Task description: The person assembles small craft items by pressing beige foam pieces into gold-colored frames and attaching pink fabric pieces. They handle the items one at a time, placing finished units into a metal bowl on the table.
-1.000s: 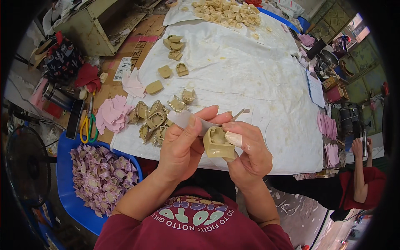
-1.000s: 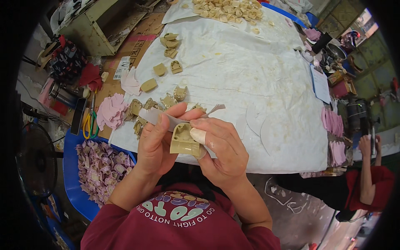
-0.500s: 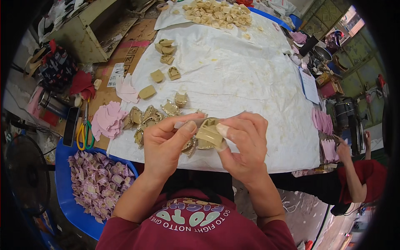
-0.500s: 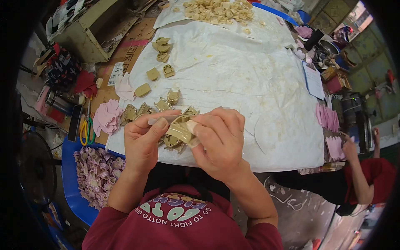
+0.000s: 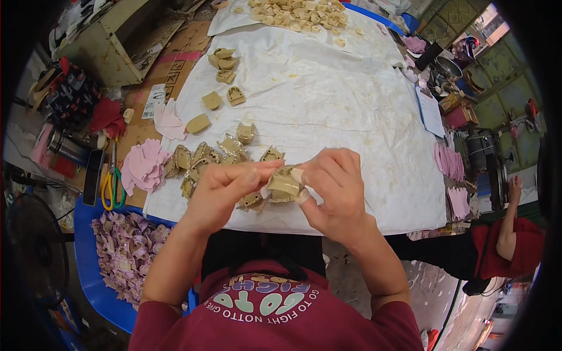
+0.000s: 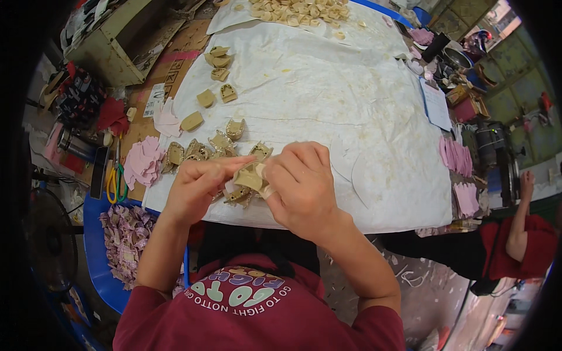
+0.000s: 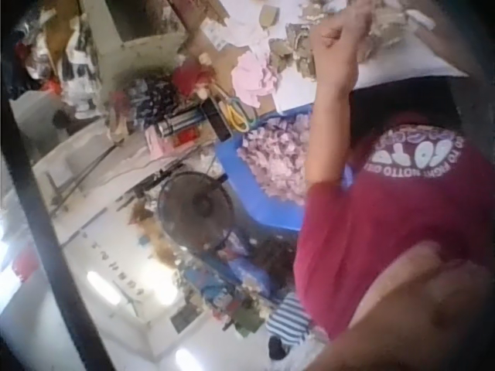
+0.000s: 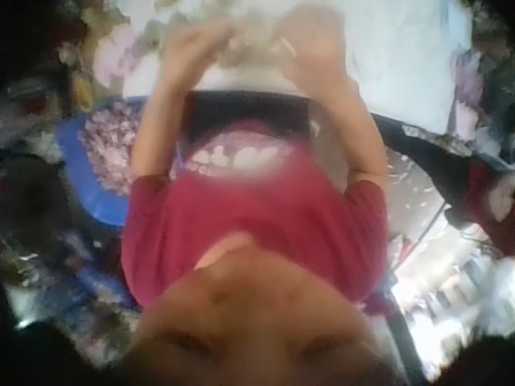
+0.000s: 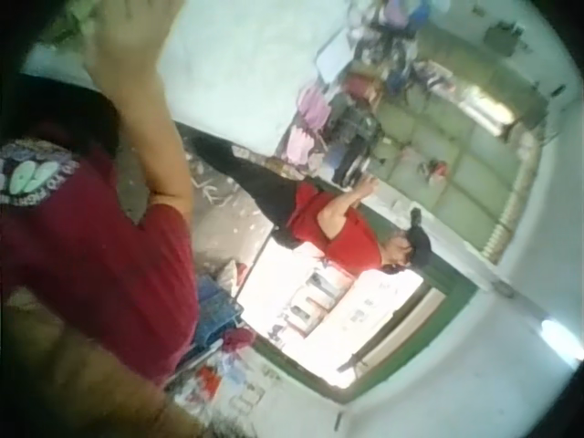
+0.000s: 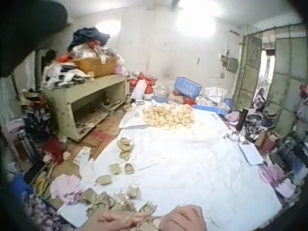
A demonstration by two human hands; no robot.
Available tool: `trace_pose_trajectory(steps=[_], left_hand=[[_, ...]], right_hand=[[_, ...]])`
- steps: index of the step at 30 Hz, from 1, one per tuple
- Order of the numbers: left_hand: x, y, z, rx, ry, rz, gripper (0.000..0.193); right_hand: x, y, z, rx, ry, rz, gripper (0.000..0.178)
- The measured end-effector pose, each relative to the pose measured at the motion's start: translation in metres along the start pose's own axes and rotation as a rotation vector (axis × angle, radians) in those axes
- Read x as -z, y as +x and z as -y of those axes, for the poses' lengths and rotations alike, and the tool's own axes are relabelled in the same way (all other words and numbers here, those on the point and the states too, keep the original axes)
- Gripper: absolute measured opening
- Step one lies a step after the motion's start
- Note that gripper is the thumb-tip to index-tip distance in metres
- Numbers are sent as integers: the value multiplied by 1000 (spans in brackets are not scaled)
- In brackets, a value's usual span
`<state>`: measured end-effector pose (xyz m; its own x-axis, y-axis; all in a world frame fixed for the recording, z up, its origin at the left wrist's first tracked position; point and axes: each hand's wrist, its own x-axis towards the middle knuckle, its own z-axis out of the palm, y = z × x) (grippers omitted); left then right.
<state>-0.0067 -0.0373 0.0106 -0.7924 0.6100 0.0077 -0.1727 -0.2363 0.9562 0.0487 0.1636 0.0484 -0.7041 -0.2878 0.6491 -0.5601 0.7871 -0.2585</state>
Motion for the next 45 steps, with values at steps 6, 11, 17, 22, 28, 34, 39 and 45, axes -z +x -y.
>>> trace_pose_trajectory(steps=[6, 11, 17, 22, 28, 34, 39, 45], left_hand=[[5, 17, -18, 45, 76, 195, 7], [16, 30, -25, 137, 145, 234, 10], [7, 17, 0, 26, -293, 148, 24], [-8, 19, 1, -377, 250, -58, 12], [1, 22, -2, -403, 402, 38, 9], [-18, 5, -6, -461, 449, -81, 13], [-10, -7, 0, -501, 23, -50, 27], [-10, -8, -8, -778, 356, 4, 28]], right_hand=[[-12, -7, 0, 37, 73, -48, 24], [-25, -20, -4, -287, 338, -32, 19], [-22, -17, 5, -809, 947, -63, 18], [-25, -18, 14, -811, 788, -69, 18], [-23, -18, 7, -776, 608, 39, 20], [-20, -18, 3, -593, 561, -29, 23], [1, -2, 12, -45, 230, -28, 54], [-13, -24, 13, -886, 1200, -259, 83]])
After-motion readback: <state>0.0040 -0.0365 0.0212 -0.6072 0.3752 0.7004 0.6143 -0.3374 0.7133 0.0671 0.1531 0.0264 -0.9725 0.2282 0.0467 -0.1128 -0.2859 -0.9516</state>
